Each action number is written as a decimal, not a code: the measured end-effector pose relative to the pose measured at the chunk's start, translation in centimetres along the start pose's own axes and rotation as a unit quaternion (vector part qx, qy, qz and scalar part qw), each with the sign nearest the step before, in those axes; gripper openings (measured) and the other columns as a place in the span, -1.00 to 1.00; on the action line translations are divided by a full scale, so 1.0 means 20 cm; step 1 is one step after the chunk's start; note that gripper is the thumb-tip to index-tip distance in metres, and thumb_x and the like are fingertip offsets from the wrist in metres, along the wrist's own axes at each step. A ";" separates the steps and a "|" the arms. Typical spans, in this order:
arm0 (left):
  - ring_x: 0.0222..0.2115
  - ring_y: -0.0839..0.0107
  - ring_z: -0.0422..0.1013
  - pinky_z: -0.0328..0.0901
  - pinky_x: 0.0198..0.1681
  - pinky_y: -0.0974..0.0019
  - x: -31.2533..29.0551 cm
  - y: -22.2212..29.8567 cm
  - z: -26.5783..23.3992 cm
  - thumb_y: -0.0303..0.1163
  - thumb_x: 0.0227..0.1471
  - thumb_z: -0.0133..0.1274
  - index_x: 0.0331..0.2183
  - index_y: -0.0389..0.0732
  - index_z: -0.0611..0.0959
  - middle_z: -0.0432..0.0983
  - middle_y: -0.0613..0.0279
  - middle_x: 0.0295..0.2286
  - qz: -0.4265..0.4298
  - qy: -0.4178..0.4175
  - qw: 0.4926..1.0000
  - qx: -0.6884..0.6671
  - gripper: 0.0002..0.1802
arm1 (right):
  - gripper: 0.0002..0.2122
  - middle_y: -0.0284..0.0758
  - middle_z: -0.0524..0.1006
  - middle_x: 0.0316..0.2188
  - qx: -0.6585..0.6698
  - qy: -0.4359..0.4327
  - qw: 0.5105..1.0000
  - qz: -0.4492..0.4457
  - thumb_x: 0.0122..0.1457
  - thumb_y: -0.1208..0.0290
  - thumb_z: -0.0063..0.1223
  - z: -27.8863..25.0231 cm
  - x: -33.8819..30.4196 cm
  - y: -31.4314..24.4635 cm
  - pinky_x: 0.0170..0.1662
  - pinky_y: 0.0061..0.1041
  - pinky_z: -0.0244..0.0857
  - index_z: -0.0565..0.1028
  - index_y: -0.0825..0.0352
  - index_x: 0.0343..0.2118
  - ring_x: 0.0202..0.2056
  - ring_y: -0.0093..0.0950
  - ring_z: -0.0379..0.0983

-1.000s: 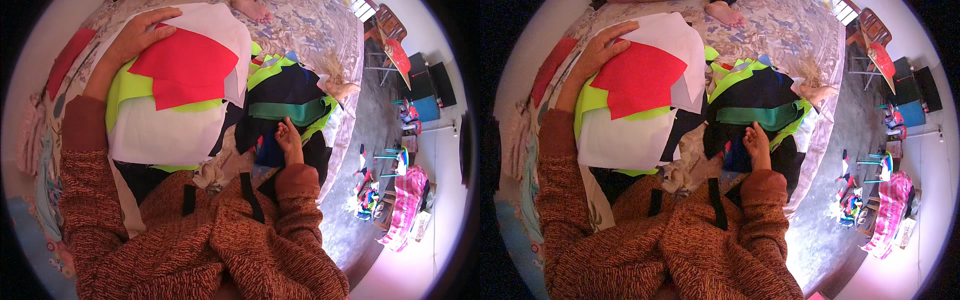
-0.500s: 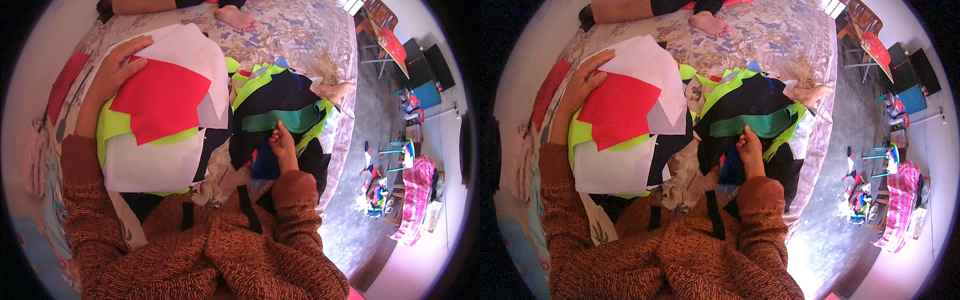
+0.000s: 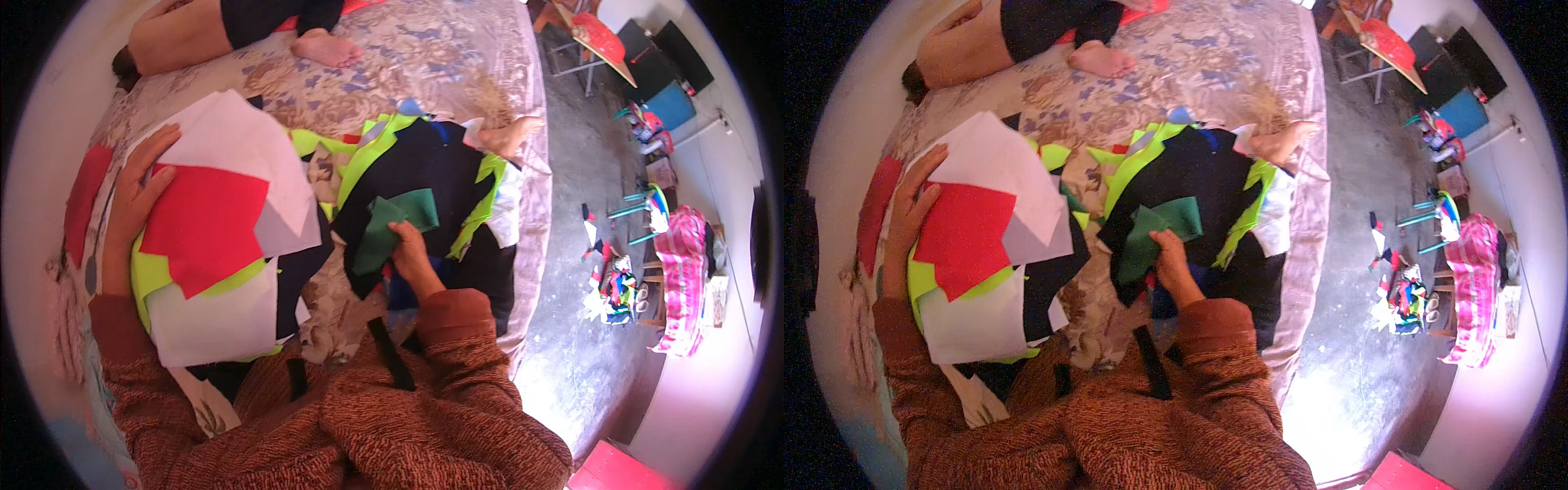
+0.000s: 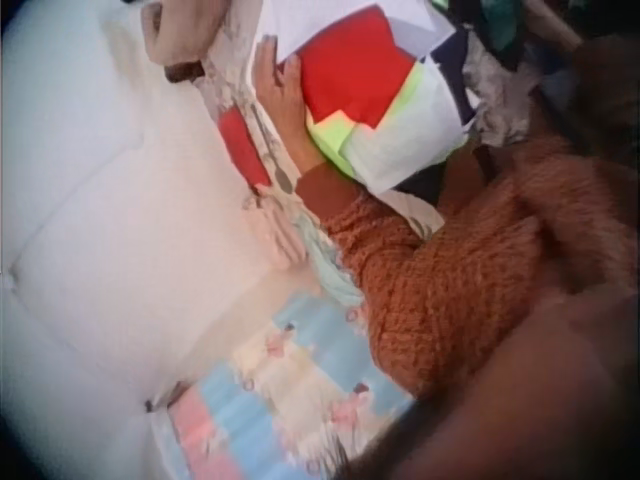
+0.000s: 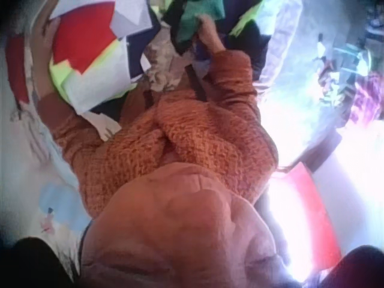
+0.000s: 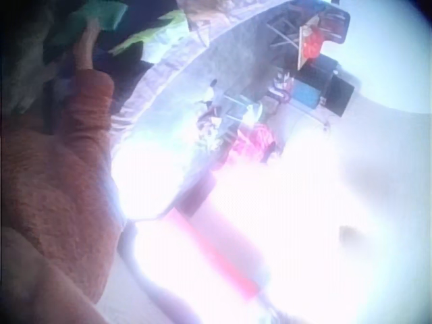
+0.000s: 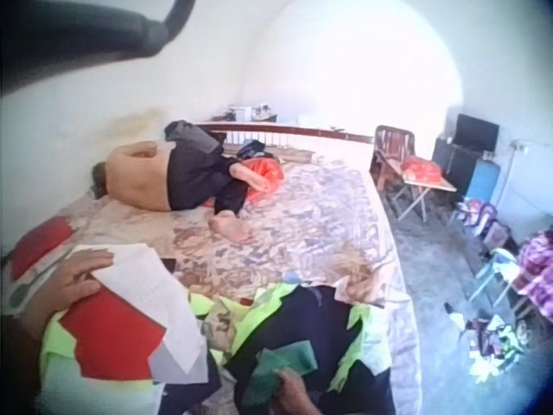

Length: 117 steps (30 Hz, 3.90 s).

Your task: The person arranges and stacks various colored fabric pieces on a bed, smoothing and repositioning them by hand. The person handles green, black, white, red, and blue fabric pieces, layering them into a pile.

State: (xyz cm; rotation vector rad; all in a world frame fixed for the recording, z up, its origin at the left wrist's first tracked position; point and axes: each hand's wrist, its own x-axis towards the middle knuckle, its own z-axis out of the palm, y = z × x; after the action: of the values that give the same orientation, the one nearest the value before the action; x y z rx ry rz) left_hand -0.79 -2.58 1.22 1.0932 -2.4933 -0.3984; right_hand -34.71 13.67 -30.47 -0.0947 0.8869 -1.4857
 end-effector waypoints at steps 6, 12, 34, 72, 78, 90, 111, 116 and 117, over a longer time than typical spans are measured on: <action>0.16 0.20 0.15 -0.09 0.26 0.19 -0.01 0.00 0.00 -0.15 0.04 -0.05 0.05 -0.19 0.47 0.29 0.06 0.10 -0.007 0.002 1.000 0.007 -0.45 | -0.80 -0.31 0.47 -0.16 -0.051 -0.029 0.998 -0.026 0.21 0.42 -0.04 -0.01 0.01 0.03 -0.14 -0.28 0.39 0.38 0.30 -0.12 -0.15 -0.38 0.45; 0.13 0.18 0.19 -0.04 0.23 0.22 -0.01 0.04 0.01 -0.23 0.03 0.00 -0.01 -0.26 0.51 0.36 0.05 0.05 0.007 0.028 0.999 -0.031 -0.50 | -0.75 -0.30 0.47 -0.14 -0.053 -0.016 0.998 -0.003 0.21 0.38 -0.02 -0.04 0.04 0.03 -0.14 -0.22 0.39 0.36 0.28 -0.07 -0.14 -0.36 0.45; 0.13 0.17 0.18 -0.06 0.23 0.21 0.00 0.03 0.01 -0.19 0.02 0.03 -0.02 -0.24 0.52 0.36 0.04 0.04 0.002 0.030 0.998 -0.060 -0.49 | -0.74 -0.36 0.54 -0.22 -0.015 -0.029 0.999 0.015 0.08 0.50 0.15 0.03 -0.02 0.00 -0.07 -0.35 0.37 0.47 0.29 -0.14 -0.19 -0.45 0.49; 0.16 0.21 0.15 -0.04 0.25 0.20 -0.11 0.10 -0.17 -0.41 0.06 0.01 0.05 -0.16 0.45 0.27 0.11 0.11 0.003 0.003 0.995 0.098 -0.53 | -0.68 -0.33 0.49 -0.11 -0.032 -0.114 0.993 -0.019 0.15 0.44 0.11 -0.10 0.02 0.05 -0.05 -0.30 0.34 0.40 0.31 -0.03 -0.12 -0.38 0.44; 0.11 0.25 0.22 0.03 0.20 0.27 -0.23 0.38 -0.37 -0.41 0.02 0.03 -0.03 -0.26 0.50 0.35 0.06 0.06 -0.044 0.120 0.990 -0.053 -0.58 | -0.66 -0.35 0.46 -0.06 -0.053 -0.141 0.988 -0.030 0.15 0.44 0.12 -0.12 0.01 0.05 -0.03 -0.27 0.34 0.38 0.30 -0.01 -0.07 -0.36 0.42; 0.15 0.05 0.15 0.08 0.20 0.06 -0.34 0.27 -0.79 0.36 -0.13 -0.09 0.15 -0.23 0.28 0.22 -0.10 0.10 0.059 0.367 0.929 -0.001 0.02 | -0.63 -0.35 0.48 -0.08 -0.058 -0.151 0.987 -0.022 0.13 0.43 0.15 -0.14 0.01 0.07 -0.05 -0.22 0.39 0.39 0.25 0.01 -0.08 -0.34 0.44; 0.01 0.07 0.23 0.14 0.07 0.08 -0.37 0.47 -0.39 0.24 -0.10 -0.07 0.08 -0.23 0.34 0.28 -0.09 0.02 0.053 0.262 0.961 -0.068 -0.13 | -0.63 -0.35 0.46 -0.05 -0.086 -0.143 0.986 -0.022 0.16 0.41 0.11 -0.18 -0.01 0.04 -0.05 -0.29 0.36 0.36 0.27 0.04 -0.07 -0.38 0.43; -0.03 0.07 0.24 0.16 0.04 0.08 -0.38 0.55 -0.30 0.21 -0.09 -0.07 0.07 -0.23 0.36 0.30 -0.09 0.00 0.079 0.219 0.969 -0.085 -0.16 | -0.60 -0.33 0.43 -0.03 -0.090 -0.133 0.987 -0.017 0.17 0.40 0.11 -0.19 -0.01 0.05 -0.03 -0.23 0.35 0.33 0.27 0.06 -0.05 -0.33 0.41; -0.04 0.07 0.25 0.16 0.03 0.08 -0.38 0.57 -0.28 0.20 -0.09 -0.07 0.06 -0.23 0.36 0.30 -0.09 0.00 0.087 0.211 0.970 -0.089 -0.17 | -0.59 -0.32 0.42 -0.02 -0.096 -0.132 0.986 -0.017 0.17 0.40 0.11 -0.19 0.01 0.04 -0.01 -0.22 0.34 0.32 0.27 0.07 -0.04 -0.31 0.40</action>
State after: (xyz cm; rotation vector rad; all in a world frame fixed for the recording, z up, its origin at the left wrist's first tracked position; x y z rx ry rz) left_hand -0.80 9.95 9.01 0.7855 -2.1081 -0.2939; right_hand -36.22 15.37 -33.75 -0.4414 0.8131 -1.3785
